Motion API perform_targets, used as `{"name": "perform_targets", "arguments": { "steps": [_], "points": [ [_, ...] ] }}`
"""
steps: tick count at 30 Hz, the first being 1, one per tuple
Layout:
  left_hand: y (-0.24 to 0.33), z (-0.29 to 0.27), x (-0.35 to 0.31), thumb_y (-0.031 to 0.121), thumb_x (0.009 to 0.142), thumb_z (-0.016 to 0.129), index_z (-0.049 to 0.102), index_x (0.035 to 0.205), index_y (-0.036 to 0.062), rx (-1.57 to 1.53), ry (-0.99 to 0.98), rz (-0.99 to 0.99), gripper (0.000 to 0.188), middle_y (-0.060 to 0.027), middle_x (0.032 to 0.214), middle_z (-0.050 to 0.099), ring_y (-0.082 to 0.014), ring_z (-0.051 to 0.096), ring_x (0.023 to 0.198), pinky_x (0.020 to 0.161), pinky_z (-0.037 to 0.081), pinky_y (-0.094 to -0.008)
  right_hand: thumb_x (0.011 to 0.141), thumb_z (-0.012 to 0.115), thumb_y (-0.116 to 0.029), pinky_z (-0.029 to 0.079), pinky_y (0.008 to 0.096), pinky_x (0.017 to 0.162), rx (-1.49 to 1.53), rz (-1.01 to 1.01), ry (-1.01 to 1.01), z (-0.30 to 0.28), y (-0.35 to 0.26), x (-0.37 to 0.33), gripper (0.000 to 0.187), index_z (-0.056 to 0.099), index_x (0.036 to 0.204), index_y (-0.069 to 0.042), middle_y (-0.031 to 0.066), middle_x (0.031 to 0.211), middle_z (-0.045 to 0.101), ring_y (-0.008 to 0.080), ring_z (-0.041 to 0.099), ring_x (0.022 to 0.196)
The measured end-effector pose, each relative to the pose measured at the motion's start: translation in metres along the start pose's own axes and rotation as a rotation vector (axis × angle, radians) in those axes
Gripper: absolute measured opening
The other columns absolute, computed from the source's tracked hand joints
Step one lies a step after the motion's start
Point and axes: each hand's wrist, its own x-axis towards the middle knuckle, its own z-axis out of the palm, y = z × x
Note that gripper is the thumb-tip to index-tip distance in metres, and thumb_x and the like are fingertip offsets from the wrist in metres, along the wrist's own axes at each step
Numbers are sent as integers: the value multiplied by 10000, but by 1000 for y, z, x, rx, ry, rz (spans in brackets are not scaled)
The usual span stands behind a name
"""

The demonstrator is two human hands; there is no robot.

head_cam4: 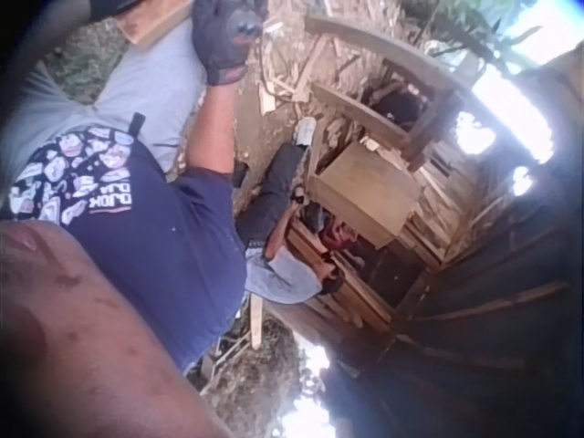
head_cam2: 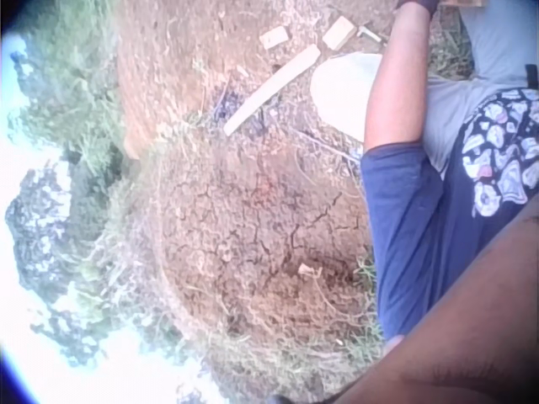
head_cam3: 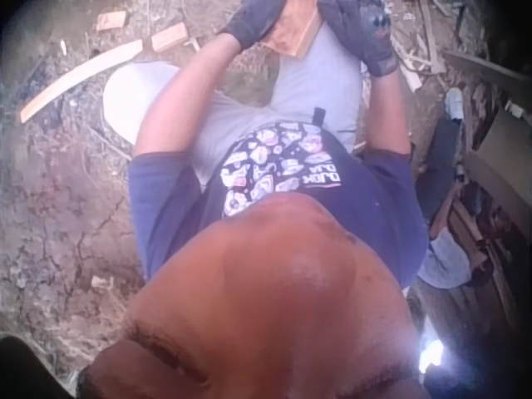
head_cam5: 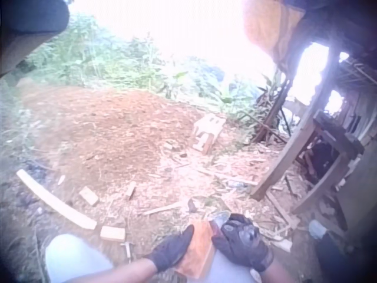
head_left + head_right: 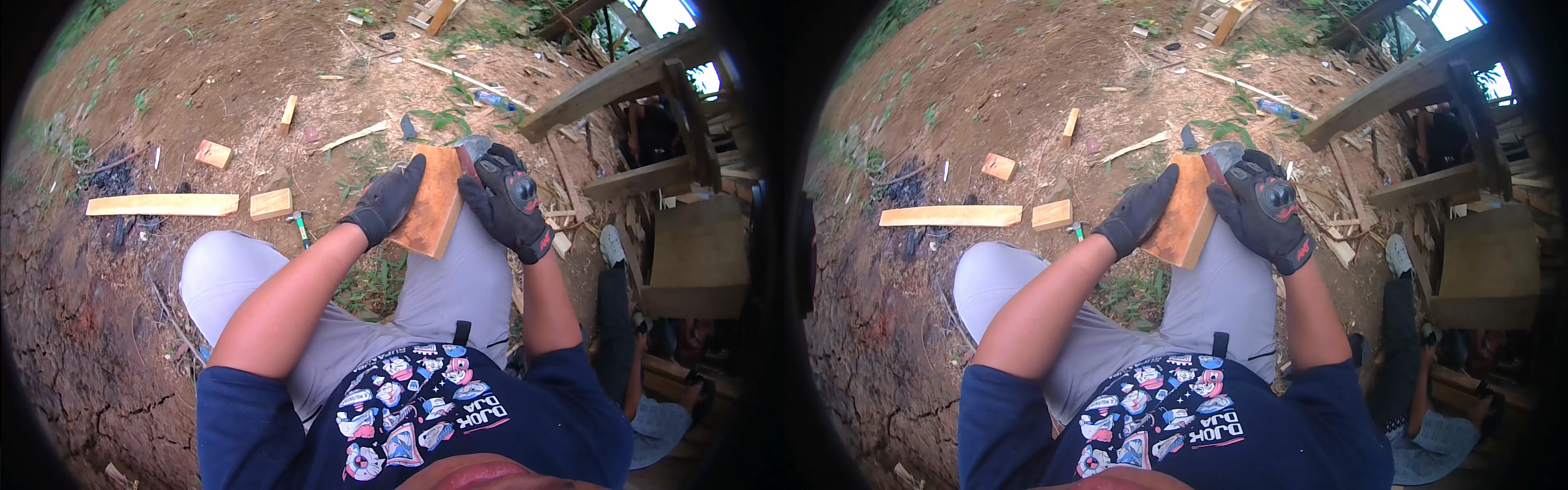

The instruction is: The person sits on the ground and smooths a rectangular wooden block using a sanding block. They hold the wood with one hand and rub the sanding block across its surfaces, rotating the piece to work on different sides.

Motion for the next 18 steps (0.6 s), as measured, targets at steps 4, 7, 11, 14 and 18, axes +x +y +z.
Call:
{"name": "perform_targets", "arguments": {
  "steps": [4, 7, 11, 14, 18],
  "points": [
    [-6, -1, 3, 690, 1035, 340, 689, 1278, -45, -38, 21, -31, 849, -252, 1227, 712, -343, 675, 1164, 1059, 466, -420, 1034, 592, -320, 476, 501, 904, -67, -244, 120, 0, 10, 7, 444, 660, 1371, -40, 182, 961, 685, 402, 624, 957],
    [-8, -3, 3, 723, 1018, 374, 703, 1271, -45, -49, 32, -30, 874, -233, 1205, 726, -297, 694, 1131, 1038, 480, -398, 1034, 589, -325, 482, 490, 872, 78, -108, -50, -8, 5, 11, 439, 666, 1363, -45, 160, 921, 680, 375, 630, 946],
    [-8, -2, 3, 707, 1033, 355, 707, 1277, -25, -6, 69, 30, 847, -218, 1208, 729, -290, 693, 1138, 1044, 477, -399, 1017, 619, -317, 496, 468, 874, -5, -119, -95, -10, 3, 11, 422, 685, 1351, -67, 142, 889, 694, 365, 652, 909],
    [3, -5, -1, 612, 1077, 251, 674, 1290, -34, 37, -17, -8, 800, -293, 1274, 685, -420, 644, 1238, 1104, 433, -452, 1003, 643, -301, 494, 477, 852, 74, -117, -40, -1, 0, 9, 367, 712, 1271, -60, 149, 860, 685, 376, 645, 855],
    [-2, -4, 5, 611, 1078, 255, 675, 1291, -34, 13, -25, -15, 798, -294, 1261, 690, -418, 649, 1230, 1098, 434, -458, 1005, 644, -280, 478, 501, 798, 88, -123, 16, 8, -5, 13, 310, 733, 1167, -31, 175, 854, 667, 389, 626, 810]
  ]
}}
